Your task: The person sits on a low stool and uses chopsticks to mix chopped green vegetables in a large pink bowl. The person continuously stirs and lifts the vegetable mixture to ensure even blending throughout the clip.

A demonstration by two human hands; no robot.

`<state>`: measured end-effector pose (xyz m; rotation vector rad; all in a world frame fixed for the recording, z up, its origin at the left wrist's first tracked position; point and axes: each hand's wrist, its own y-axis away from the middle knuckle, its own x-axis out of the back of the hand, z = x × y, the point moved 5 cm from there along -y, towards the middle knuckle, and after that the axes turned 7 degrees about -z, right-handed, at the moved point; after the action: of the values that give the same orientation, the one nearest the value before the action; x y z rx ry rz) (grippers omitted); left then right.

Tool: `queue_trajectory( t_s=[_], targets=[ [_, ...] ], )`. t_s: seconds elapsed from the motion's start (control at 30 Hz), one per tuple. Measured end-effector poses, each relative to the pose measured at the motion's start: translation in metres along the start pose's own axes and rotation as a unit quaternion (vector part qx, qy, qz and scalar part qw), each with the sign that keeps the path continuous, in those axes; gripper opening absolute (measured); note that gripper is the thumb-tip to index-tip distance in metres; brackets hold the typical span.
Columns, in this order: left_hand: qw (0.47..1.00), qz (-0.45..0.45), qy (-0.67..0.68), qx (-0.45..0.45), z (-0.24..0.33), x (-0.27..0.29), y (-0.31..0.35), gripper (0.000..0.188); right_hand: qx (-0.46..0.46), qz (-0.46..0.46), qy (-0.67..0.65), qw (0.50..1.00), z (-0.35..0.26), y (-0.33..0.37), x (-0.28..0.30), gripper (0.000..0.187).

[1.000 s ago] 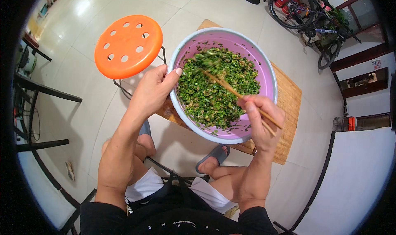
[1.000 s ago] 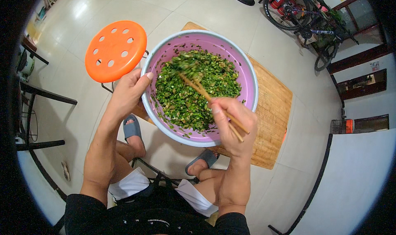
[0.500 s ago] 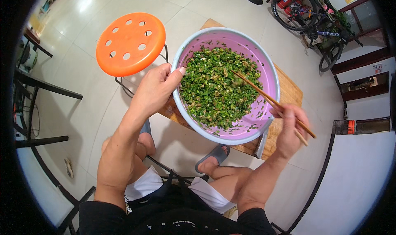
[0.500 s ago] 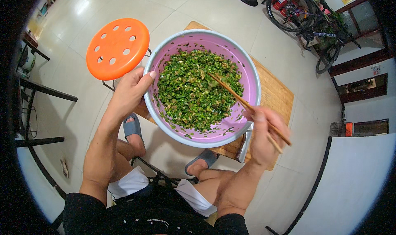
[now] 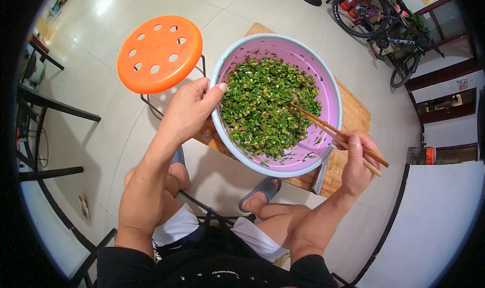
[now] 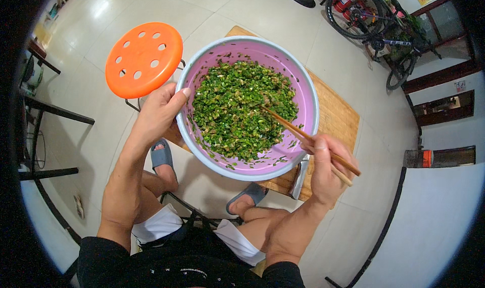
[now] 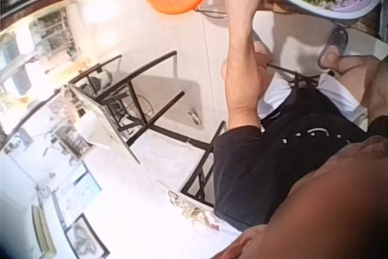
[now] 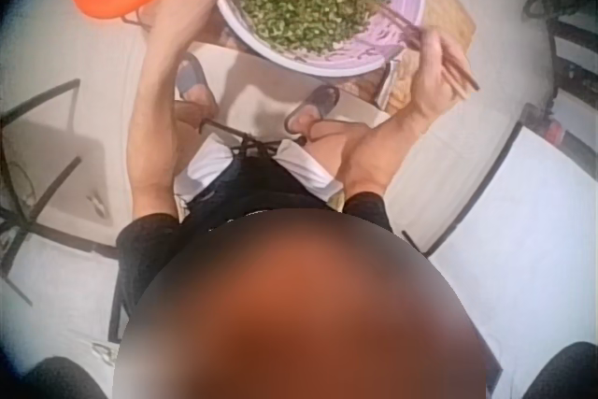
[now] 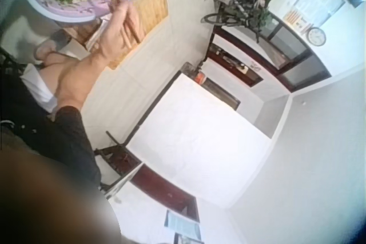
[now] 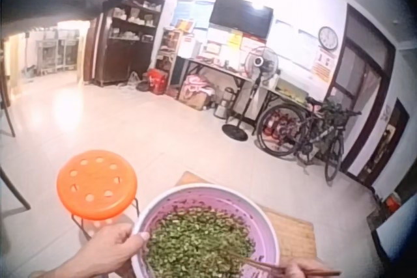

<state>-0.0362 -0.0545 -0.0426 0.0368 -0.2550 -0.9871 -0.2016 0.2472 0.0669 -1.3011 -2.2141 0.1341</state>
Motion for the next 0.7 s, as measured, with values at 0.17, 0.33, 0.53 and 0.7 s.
queue_trajectory(
  t_s=[0.17, 0.33, 0.53, 0.7],
  targets=[
    [1.000, -0.001, 0.000, 0.006, -0.005, 0.001, -0.001, 0.046, 0.005, 0.085, -0.039, 0.996, -0.002, 0.004, 0.005, 0.014],
    [1.000, -0.003, 0.009, 0.005, 0.001, -0.002, -0.001, 0.045, 0.037, -0.070, 0.079, 0.994, -0.009, -0.002, -0.013, 0.014],
    [1.000, -0.002, 0.015, 0.009, -0.001, 0.000, 0.000, 0.045, 0.017, 0.023, -0.051, 0.998, -0.017, 0.009, 0.006, 0.012],
    [1.000, -0.004, 0.008, 0.013, -0.003, -0.001, -0.001, 0.045, -0.021, 0.101, -0.020, 0.995, 0.007, -0.008, -0.003, 0.013]
  ],
)
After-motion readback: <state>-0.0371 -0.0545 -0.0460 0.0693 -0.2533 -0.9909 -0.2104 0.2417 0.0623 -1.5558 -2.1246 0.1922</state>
